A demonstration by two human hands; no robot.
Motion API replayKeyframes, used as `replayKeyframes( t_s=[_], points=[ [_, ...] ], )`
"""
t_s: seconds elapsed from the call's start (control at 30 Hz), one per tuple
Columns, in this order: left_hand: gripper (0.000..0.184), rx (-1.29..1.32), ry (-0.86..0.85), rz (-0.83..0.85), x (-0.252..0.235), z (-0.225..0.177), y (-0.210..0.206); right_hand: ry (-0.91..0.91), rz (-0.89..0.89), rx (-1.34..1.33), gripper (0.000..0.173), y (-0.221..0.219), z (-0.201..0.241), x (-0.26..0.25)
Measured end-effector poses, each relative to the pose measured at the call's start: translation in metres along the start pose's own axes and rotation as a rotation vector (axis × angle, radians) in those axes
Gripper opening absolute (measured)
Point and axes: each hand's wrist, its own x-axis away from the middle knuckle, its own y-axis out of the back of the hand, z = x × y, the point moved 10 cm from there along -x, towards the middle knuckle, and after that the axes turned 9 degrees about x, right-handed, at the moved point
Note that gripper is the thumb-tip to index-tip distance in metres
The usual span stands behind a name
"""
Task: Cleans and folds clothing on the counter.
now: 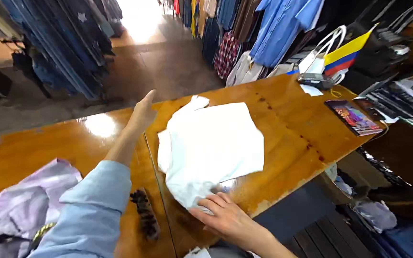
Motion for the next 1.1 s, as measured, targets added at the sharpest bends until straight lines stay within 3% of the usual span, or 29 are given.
replayKeyframes(
  t_s=[0.13, 0.27, 0.33, 0.37, 0.5, 0.6, 0.7, 0.83, 0.9, 1.0, 1.1],
  points=[
    [0.038, 0.067, 0.213, -0.138, 0.127, 0.03, -0.007, 0.029, 0.014, -0.301, 0.02, -0.012, -0.019, 0.029],
    [0.062, -0.041, 0.525, -0.466, 0.282, 0.042, -0.03, 0.045, 0.082, -0.437, 0.019, -0.013, -0.052, 0.046],
    [0.072, -0.084, 0.664, -0.557, 0.325, 0.05, -0.049, 0.092, 0.135, -0.492, 0.02, -0.018, -0.058, 0.046],
    [0.068, -0.078, 0.728, -0.562, 0.335, 0.055, -0.059, 0.123, 0.174, -0.53, 0.02, -0.019, -0.057, 0.044],
    [0.044, -0.016, 0.956, -0.53, 0.343, 0.065, -0.072, 0.213, 0.269, -0.711, 0.022, -0.017, -0.038, 0.02],
    [0.043, 0.015, 0.943, -0.504, 0.347, 0.068, -0.067, 0.125, 0.233, -0.832, 0.025, -0.011, -0.022, 0.0],
    [0.052, 0.027, 0.884, -0.439, 0.342, 0.067, -0.068, 0.01, 0.171, -0.789, 0.024, -0.002, -0.03, -0.012],
    [0.052, 0.029, 0.932, -0.381, 0.34, 0.069, -0.065, -0.4, 0.04, -0.841, 0.025, 0.019, -0.097, -0.007],
    [0.054, 0.047, 0.94, -0.441, 0.347, 0.07, -0.056, -0.598, -0.078, -0.962, 0.024, 0.028, -0.127, 0.006],
    [0.052, 0.328, 0.786, -0.596, 0.344, 0.056, -0.039, -0.709, -0.173, -1.095, 0.024, 0.029, -0.131, 0.006],
    [0.035, 0.813, 0.508, -0.526, 0.315, 0.005, -0.069, -0.671, 0.044, -1.253, 0.035, -0.002, -0.082, -0.011]
  ],
)
